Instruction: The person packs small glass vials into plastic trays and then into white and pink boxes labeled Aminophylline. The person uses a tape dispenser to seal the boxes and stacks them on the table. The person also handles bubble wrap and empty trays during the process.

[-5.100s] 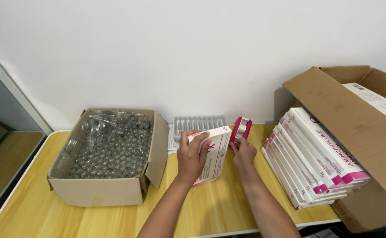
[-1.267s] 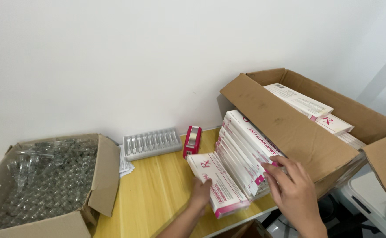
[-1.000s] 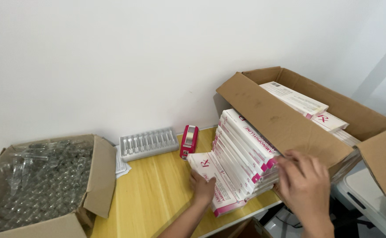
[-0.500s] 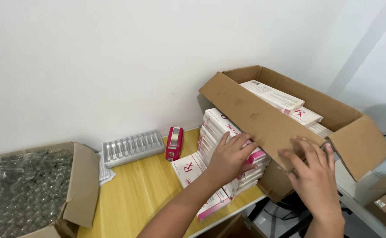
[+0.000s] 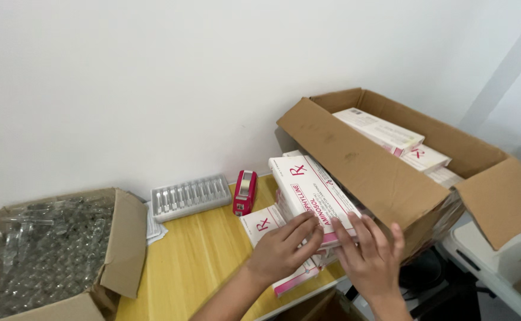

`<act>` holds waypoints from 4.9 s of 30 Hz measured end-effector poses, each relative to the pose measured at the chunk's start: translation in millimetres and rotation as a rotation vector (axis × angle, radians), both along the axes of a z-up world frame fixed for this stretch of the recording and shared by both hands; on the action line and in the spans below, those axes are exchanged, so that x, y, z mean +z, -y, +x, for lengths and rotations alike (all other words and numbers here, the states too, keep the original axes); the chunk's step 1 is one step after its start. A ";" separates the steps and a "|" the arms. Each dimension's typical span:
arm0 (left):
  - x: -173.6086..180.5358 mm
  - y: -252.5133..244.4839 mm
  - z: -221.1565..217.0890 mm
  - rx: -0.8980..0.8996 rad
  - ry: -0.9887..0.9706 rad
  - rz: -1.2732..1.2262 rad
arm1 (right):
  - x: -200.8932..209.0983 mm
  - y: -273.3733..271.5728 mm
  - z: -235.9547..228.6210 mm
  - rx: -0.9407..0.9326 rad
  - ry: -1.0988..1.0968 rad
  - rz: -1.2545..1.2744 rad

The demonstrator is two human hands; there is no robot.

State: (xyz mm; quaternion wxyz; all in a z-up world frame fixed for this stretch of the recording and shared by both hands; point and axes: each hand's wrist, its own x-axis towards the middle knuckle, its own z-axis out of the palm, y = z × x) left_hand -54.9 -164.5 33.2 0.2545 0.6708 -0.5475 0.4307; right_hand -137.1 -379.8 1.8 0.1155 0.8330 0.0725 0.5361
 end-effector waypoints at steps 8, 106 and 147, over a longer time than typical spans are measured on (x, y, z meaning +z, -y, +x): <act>-22.8 -4.3 18.8 -0.461 -1.889 -0.932 | -61.9 -31.5 29.9 0.245 0.116 0.013; -92.9 10.4 21.1 -0.008 -1.282 -0.545 | 0.3 -10.3 41.3 0.067 -0.252 0.309; -162.3 42.8 57.7 0.347 -1.464 -0.584 | -0.5 -34.5 68.1 -0.172 -0.310 0.332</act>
